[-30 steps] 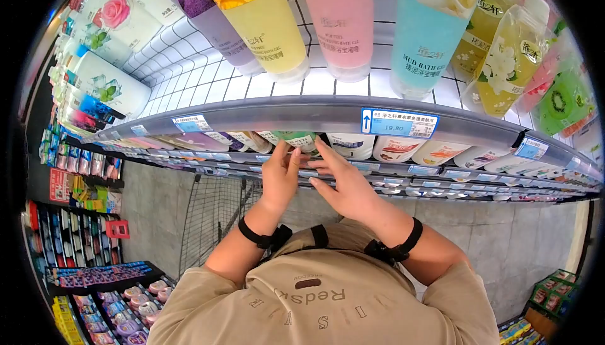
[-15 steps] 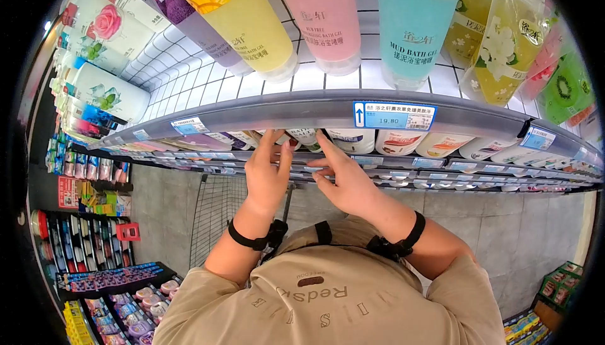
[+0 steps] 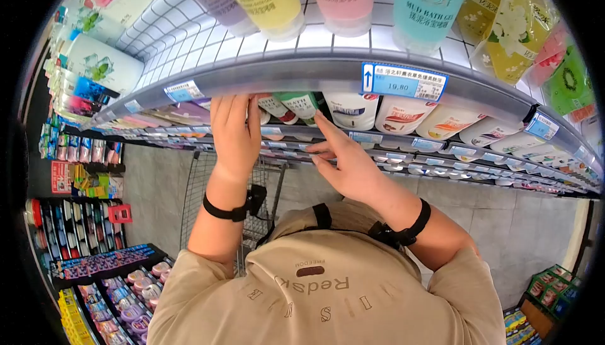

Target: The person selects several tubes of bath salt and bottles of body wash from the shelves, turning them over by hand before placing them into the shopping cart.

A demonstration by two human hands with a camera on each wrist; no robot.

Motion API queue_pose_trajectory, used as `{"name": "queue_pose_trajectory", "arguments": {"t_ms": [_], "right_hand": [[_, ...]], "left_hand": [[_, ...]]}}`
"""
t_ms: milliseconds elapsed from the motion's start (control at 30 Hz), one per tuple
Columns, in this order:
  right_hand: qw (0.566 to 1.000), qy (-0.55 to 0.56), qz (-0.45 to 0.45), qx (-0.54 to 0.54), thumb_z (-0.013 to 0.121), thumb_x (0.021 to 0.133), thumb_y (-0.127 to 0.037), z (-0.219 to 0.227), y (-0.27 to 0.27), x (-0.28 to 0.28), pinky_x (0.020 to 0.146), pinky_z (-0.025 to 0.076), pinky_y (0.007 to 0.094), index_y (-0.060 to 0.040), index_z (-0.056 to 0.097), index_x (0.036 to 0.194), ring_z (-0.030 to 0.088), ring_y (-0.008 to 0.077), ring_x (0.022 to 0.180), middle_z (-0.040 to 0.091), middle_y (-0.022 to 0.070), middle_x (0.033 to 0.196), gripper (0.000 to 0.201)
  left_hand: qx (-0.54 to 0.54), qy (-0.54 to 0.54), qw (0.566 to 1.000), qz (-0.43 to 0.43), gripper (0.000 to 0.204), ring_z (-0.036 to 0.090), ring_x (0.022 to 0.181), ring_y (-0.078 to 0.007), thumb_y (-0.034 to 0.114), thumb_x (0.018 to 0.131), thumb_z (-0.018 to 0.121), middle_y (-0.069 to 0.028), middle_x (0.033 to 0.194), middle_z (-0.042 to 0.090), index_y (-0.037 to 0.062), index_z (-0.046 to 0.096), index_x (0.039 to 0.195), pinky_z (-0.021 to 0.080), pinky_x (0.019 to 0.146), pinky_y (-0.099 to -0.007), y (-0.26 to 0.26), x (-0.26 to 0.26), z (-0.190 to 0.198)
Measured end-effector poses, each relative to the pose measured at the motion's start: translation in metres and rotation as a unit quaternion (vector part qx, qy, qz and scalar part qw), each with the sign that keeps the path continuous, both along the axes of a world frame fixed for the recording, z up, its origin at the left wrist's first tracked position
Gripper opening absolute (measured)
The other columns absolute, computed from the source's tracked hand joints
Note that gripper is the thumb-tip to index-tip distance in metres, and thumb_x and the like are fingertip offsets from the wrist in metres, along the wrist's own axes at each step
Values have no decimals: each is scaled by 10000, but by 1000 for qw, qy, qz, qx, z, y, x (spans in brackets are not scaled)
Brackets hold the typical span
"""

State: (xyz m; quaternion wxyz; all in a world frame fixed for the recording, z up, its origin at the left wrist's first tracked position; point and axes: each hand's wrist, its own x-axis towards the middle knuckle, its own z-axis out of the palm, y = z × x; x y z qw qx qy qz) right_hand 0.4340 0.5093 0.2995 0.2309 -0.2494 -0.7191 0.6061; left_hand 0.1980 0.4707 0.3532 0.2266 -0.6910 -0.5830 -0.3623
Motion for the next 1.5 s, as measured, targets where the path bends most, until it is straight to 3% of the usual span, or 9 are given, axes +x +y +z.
{"name": "queue_pose_trajectory", "arguments": {"t_ms": [33,200,367,533,700,833,1067,1133,1500], "right_hand": [[1000,-6,11,-6,606,975,-8,2,-1,2,940,574,368,1,201,1626,674,294,1210,389,252,1595,767],[999,-23,-10,-20,586,992,-6,-5,-13,16,937,571,370,-20,260,1618,694,272,1173,560,254,1425,706],[999,-37,-27,-4,572,994,-1,-14,-25,31,946,565,367,-27,295,1608,701,272,1158,615,238,1346,675],[998,-47,-50,0,570,998,-9,-11,-33,46,922,558,338,-39,326,1601,713,270,1120,692,205,1232,651],[994,-63,-87,13,586,1009,-33,-8,-42,61,832,532,288,-47,355,1593,693,157,1009,724,158,1175,627],[991,-61,-122,-4,593,1013,-42,-7,-52,69,843,522,273,-50,360,1591,676,128,985,728,143,1173,624],[981,-22,-190,-21,585,1017,-39,-14,-80,80,819,507,264,-44,408,1560,681,135,997,718,109,1097,571],[979,-15,-205,-17,585,1017,-37,-15,-86,83,817,506,264,-43,422,1548,681,135,993,714,106,1080,555],[964,-55,-258,-37,576,1019,-57,-23,-116,106,823,517,267,-43,462,1503,662,115,943,707,111,1087,498]], "left_hand": [[-26,6,1000,-13,251,603,984,-396,-39,896,664,-167,1097,684,16,679,1141,460,872,-467,3,-1,3],[-36,66,997,-7,267,638,994,-380,1,843,652,-137,1043,678,57,692,1101,504,860,-470,11,-11,6],[-82,29,995,-47,315,671,940,-384,-9,776,640,-124,1025,684,75,693,1075,545,766,-468,12,-28,8],[-114,62,991,-36,210,695,840,-349,49,823,679,-129,933,704,67,688,1032,571,683,-432,12,-33,15],[-102,51,993,-36,142,692,823,-364,105,891,704,-130,921,719,63,702,1026,564,683,-442,12,-28,18],[-114,14,991,-72,174,689,802,-380,143,921,728,-146,900,730,40,696,1057,550,676,-452,13,-26,18],[-75,48,994,-70,248,692,873,-387,224,942,701,-141,971,720,85,680,1146,575,736,-484,24,-11,14],[-121,31,989,-74,244,671,942,-421,211,968,673,-183,1034,720,72,692,1167,541,796,-509,26,-7,13],[-129,33,987,-85,244,649,1029,-426,206,993,639,-184,1138,709,138,710,1216,529,872,-491,46,-2,10]]}}
